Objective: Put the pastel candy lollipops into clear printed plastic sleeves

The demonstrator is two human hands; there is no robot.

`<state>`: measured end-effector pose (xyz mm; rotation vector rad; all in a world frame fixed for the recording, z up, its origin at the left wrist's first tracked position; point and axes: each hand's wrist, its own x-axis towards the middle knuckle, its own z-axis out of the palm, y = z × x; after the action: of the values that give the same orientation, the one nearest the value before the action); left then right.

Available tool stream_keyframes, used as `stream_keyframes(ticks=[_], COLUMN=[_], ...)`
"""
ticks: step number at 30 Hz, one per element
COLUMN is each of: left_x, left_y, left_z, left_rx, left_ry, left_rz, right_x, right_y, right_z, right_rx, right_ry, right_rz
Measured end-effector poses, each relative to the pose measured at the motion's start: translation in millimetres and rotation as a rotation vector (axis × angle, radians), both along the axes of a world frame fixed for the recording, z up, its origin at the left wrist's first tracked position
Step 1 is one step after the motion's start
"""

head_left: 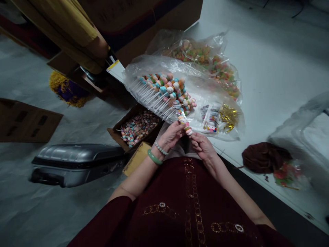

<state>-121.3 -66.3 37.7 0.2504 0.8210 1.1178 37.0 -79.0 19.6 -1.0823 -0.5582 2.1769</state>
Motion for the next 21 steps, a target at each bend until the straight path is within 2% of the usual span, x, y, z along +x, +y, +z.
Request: stream_keyframes(ticks=[2, 5, 11, 16, 19, 21], left_x=[-1, 11, 39, 30, 19, 14], left_y=[5, 7, -7, -8, -2, 2], left_z=[4.8, 6.8, -3.4, -5.7, -1.5, 1.2], left_rx=[-0.013, -0.023, -0.035, -0.069, -0.003, 0.02], left_ry=[-0.038, -0.054, -0.106, -0.134, -0.116, -0.084], left_rz=[0.09, 0.159, 0.244, 0.126, 0.183, 0.225], right_x=[-2, -6, -11, -3, 2, 3], right_y=[-1, -3, -7, -7, -7, -8], right_z=[0.9, 2.8, 4.7, 4.7, 3.9, 2.6], right_rx=[0.011, 0.034, 0.085, 0.08, 0.055, 0.093], right_ry=[-0.034, -0.062, -0.093, -0.082, -0.092, -0.171], right_rz=[0.01, 0.015, -0.107, -0.096, 0.005, 0.072])
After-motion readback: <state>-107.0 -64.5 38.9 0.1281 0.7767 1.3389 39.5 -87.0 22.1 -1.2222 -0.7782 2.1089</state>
